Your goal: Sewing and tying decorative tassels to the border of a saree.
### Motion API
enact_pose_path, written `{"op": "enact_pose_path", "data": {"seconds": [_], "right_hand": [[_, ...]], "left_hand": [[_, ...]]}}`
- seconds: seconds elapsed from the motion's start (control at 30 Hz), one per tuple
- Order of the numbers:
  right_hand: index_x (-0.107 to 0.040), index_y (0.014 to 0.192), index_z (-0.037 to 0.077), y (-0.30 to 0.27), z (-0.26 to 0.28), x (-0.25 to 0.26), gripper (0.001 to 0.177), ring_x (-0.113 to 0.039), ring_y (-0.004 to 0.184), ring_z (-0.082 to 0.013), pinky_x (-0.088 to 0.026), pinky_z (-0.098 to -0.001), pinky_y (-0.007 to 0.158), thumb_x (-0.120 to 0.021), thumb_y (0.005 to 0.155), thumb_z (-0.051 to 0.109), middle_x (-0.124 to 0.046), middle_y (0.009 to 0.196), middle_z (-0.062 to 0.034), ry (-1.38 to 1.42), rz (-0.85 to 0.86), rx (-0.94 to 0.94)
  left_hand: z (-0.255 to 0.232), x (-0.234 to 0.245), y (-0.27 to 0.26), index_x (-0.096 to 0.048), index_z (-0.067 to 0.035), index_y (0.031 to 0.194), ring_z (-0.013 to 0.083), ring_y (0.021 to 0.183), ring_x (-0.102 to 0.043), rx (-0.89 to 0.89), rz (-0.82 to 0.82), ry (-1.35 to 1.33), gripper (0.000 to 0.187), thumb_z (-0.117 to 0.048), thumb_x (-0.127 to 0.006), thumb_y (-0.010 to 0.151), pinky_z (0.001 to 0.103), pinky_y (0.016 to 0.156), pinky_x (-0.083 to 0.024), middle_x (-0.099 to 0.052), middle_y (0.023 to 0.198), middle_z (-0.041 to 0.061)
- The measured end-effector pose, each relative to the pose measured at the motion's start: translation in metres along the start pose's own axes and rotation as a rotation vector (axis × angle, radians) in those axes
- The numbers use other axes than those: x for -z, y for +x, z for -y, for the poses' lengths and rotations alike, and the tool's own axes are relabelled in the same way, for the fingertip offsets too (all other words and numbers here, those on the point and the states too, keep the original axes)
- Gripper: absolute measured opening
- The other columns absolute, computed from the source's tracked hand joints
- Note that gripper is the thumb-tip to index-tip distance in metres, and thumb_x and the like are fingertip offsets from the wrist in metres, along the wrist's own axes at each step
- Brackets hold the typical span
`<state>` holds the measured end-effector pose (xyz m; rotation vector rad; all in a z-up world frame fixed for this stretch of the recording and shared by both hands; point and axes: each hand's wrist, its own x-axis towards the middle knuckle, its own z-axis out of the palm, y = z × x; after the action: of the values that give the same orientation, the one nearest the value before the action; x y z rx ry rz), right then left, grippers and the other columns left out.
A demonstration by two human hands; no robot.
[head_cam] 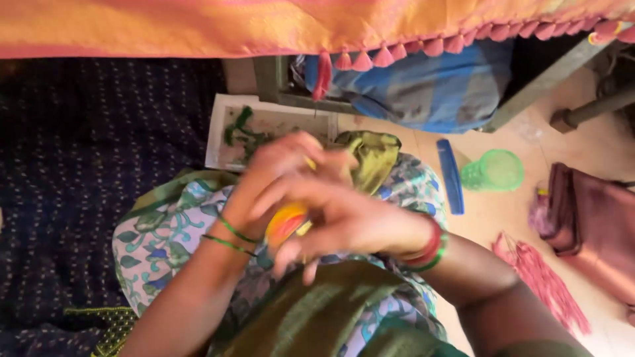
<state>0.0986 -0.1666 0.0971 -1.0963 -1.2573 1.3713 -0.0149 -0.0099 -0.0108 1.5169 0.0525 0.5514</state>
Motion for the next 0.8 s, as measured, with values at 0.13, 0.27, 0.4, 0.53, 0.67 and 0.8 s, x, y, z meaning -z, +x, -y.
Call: {"op": "enact_pose_path", "data": {"seconds": [0.13, 0.27, 0.4, 0.53, 0.67, 0.8], "right_hand": [[-0.041, 0.147, 0.007, 0.01, -0.009, 0.038, 0.053, -0.074, 0.09, -0.0274, -0.064, -0.0344, 0.063, -0.063, 0.098, 0.012, -0.07, 0.107, -0.0155, 0.328, 0.196, -0.108], [-0.048, 0.132, 0.005, 0.029, -0.139, 0.19, 0.035, -0.071, 0.084, -0.0274, -0.056, -0.0283, 0.062, -0.065, 0.101, 0.008, -0.066, 0.098, -0.0148, 0.583, -0.44, 0.092], [-0.055, 0.116, 0.004, -0.018, -0.273, 0.26, 0.018, -0.071, 0.094, -0.0272, -0.064, -0.0404, 0.085, -0.063, 0.101, 0.001, -0.064, 0.1, -0.0064, 0.797, -0.856, 0.058], [-0.059, 0.113, 0.014, -0.029, -0.22, 0.226, 0.019, -0.07, 0.101, -0.025, -0.059, -0.0408, 0.081, -0.061, 0.097, 0.005, -0.066, 0.103, -0.0013, 0.696, -0.921, -0.089], [-0.058, 0.125, 0.009, -0.021, -0.048, 0.09, 0.024, -0.071, 0.103, -0.0238, -0.061, -0.0366, 0.076, -0.059, 0.101, 0.01, -0.065, 0.119, -0.0074, 0.396, -0.485, 0.079], [-0.049, 0.145, 0.0, -0.011, -0.004, 0.006, 0.04, -0.068, 0.111, -0.0285, -0.061, -0.0396, 0.086, -0.062, 0.108, 0.007, -0.064, 0.121, -0.0199, 0.352, 0.262, -0.082]], "left_hand": [[-0.013, 0.014, -0.022, -0.069, -0.004, 0.101, 0.0244, 0.085, -0.066, 0.358, -0.06, 0.006, 0.02, -0.014, -0.052, 0.105, 0.04, 0.078, -0.048, -0.068, 0.093, 0.014], [0.049, 0.069, -0.053, -0.065, -0.008, 0.094, 0.0134, 0.064, -0.06, 0.484, -0.444, -0.55, 0.013, -0.014, -0.055, 0.101, 0.039, 0.078, -0.05, -0.066, 0.076, 0.002], [0.177, 0.128, -0.095, -0.063, -0.012, 0.088, 0.0183, 0.066, -0.065, 0.363, -0.671, -0.932, 0.023, -0.025, -0.061, 0.106, 0.047, 0.093, -0.058, -0.066, 0.071, 0.001], [0.121, 0.108, -0.075, -0.063, -0.01, 0.091, 0.0282, 0.085, -0.074, 0.374, -0.625, -0.886, 0.025, -0.028, -0.056, 0.107, 0.045, 0.093, -0.056, -0.071, 0.084, 0.009], [0.026, 0.045, -0.022, -0.063, -0.009, 0.097, 0.0282, 0.097, -0.074, 0.419, -0.54, -0.875, 0.022, -0.026, -0.05, 0.103, 0.043, 0.092, -0.058, -0.077, 0.1, 0.013], [-0.007, -0.012, -0.004, -0.06, -0.004, 0.108, 0.0294, 0.096, -0.067, -0.129, -0.14, 0.301, 0.02, -0.018, -0.067, 0.096, 0.035, 0.08, -0.058, -0.062, 0.105, 0.013]]}}
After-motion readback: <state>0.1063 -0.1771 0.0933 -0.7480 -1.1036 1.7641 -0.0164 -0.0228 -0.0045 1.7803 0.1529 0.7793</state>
